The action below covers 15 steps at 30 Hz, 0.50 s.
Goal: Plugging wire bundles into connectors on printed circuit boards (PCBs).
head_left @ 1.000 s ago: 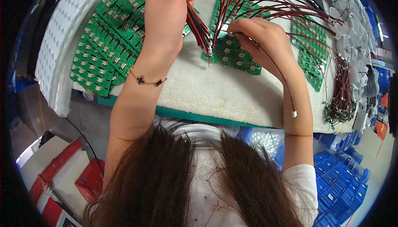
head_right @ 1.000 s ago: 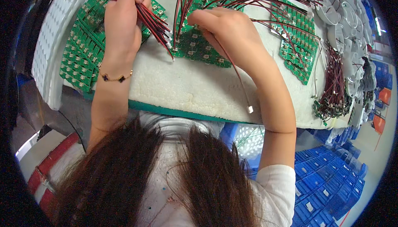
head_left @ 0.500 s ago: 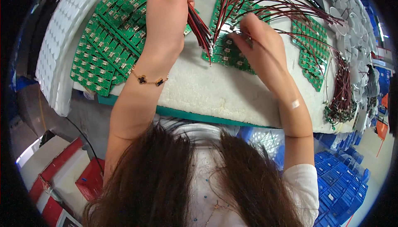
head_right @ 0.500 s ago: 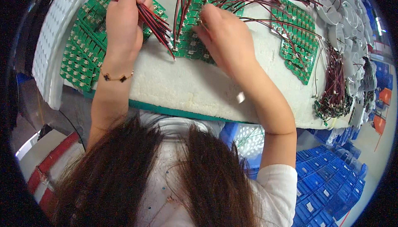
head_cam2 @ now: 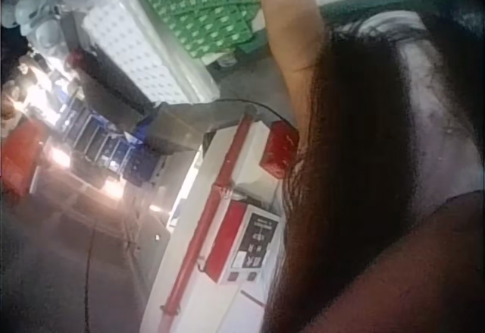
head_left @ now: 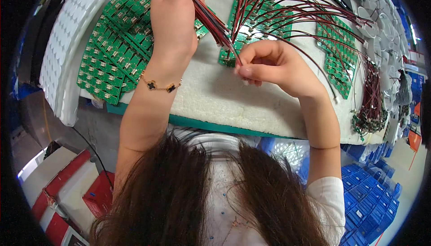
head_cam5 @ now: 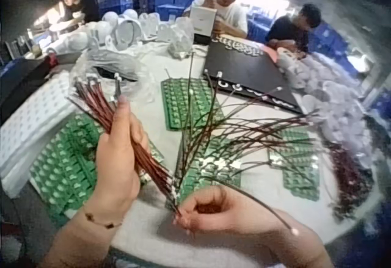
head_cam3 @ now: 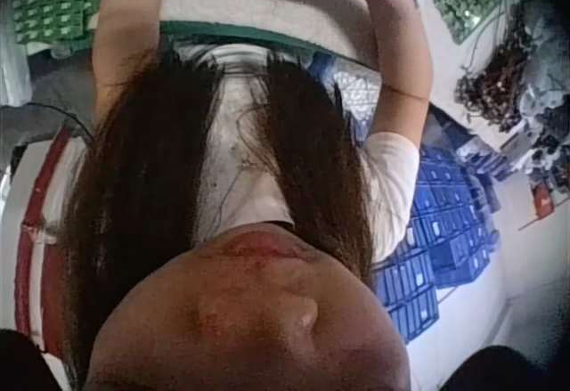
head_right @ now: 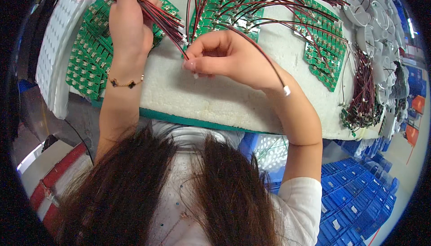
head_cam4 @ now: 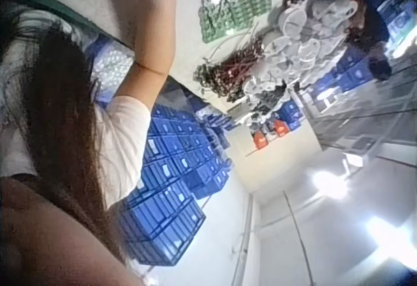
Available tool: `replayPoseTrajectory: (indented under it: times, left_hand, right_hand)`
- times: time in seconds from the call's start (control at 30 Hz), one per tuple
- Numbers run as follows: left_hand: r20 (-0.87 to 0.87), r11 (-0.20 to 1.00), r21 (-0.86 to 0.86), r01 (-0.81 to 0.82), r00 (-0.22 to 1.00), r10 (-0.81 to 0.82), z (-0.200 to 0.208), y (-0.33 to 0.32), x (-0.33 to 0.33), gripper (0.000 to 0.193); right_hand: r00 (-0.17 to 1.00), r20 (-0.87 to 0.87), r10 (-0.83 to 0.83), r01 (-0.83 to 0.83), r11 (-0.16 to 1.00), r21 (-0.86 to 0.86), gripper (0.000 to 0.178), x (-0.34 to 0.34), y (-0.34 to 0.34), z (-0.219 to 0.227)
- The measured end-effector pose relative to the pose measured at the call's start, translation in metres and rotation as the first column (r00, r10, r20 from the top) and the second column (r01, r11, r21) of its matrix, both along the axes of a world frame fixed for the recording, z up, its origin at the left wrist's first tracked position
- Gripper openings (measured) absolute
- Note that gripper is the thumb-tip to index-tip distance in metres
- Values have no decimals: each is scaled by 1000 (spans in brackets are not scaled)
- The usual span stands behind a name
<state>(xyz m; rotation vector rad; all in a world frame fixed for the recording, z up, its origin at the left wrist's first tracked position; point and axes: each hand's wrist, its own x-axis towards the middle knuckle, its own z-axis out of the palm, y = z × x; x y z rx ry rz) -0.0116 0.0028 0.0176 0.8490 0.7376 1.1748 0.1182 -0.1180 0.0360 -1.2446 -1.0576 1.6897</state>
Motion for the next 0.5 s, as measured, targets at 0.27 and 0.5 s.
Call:
replayPoseTrajectory:
  times: [0.27, 0.5]
  left_hand:
    - [-39, 998, 54, -20, 999, 22, 1, -3, 4, 42]
    - [-16, 998, 52, 28, 999, -27, -3, 1, 0, 42]
  right_hand:
    - [975, -65, -214, 223, 907, 356, 18, 24, 3, 4]
    - [624, 686, -373, 3, 880, 476, 11, 14, 7, -16]
